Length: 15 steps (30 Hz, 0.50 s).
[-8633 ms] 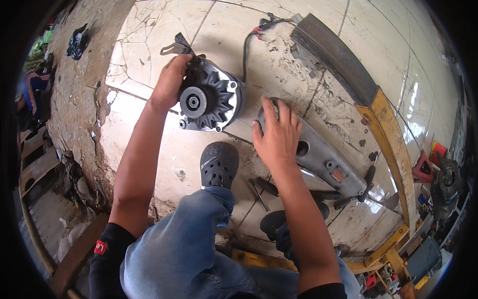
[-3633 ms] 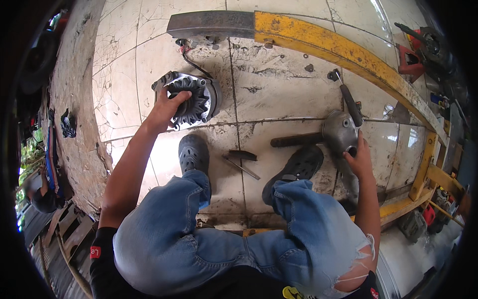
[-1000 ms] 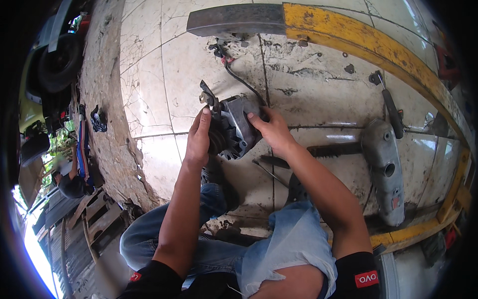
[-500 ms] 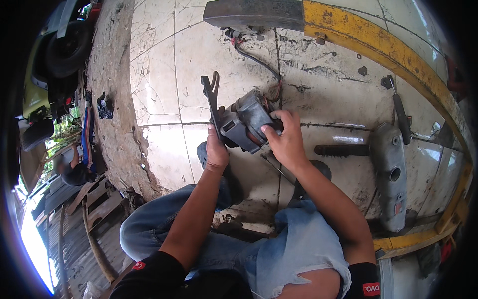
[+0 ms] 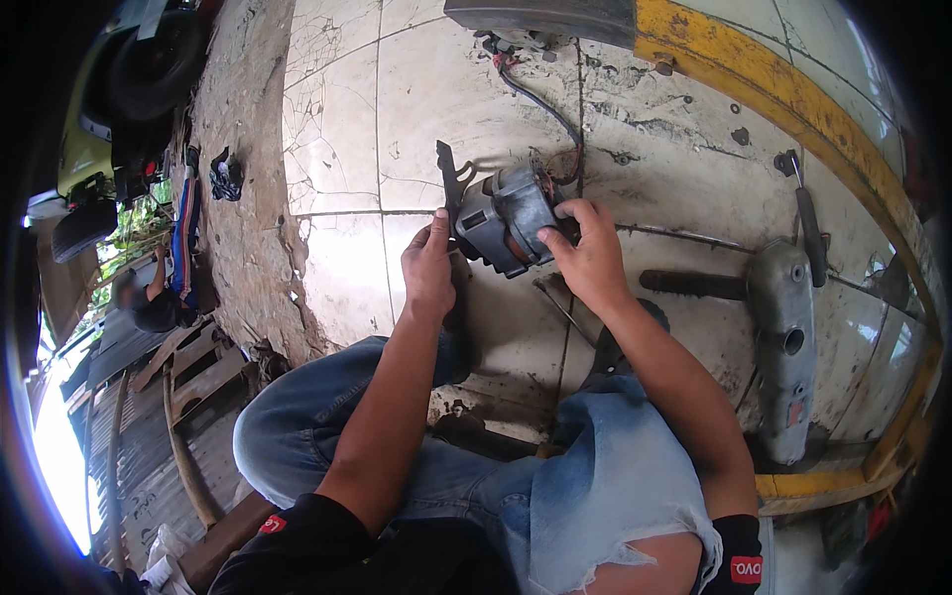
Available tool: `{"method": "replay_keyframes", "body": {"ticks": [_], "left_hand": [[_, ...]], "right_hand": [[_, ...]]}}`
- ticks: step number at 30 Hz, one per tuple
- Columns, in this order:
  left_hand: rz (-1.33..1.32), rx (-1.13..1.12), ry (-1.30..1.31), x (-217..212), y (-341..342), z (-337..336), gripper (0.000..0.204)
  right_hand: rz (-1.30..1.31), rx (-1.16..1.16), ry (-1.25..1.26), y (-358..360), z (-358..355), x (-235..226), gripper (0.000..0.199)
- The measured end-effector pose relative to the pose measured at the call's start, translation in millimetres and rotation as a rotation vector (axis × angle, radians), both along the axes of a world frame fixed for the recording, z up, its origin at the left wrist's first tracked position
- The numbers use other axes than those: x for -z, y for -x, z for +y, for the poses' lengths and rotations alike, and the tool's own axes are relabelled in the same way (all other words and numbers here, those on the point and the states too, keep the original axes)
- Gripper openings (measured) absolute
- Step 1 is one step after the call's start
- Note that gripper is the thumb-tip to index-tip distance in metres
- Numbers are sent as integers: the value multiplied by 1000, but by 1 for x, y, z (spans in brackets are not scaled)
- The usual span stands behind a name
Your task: The person sits on the floor and assembles a small mechanical unit, attaching a metal bracket to a stator-like component, then fitting a cylindrical housing over it. The person uses a screwdriver to tighten screws on the assembly and handles wires and small fasteners throughout.
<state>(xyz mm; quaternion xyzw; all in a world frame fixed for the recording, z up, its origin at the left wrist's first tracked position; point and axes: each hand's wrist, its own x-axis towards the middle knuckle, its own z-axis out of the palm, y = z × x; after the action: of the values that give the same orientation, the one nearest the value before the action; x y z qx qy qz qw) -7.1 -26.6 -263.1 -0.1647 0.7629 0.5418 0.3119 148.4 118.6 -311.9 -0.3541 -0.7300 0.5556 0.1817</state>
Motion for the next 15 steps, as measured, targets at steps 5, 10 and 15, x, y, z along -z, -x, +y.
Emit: {"method": "replay_keyframes", "body": {"ticks": [5,10,15], "left_hand": [[-52,-145,-390,1,-21,-12,23],[75,92,-250,2,-15,-24,30],[414,445,127,-10,-18,-17,35]], "right_hand": [[-43,-7,28,0,0,-5,34],[-18,-1,-12,1,-2,-5,35],[-23,0,-1,-1,0,0,35]]}}
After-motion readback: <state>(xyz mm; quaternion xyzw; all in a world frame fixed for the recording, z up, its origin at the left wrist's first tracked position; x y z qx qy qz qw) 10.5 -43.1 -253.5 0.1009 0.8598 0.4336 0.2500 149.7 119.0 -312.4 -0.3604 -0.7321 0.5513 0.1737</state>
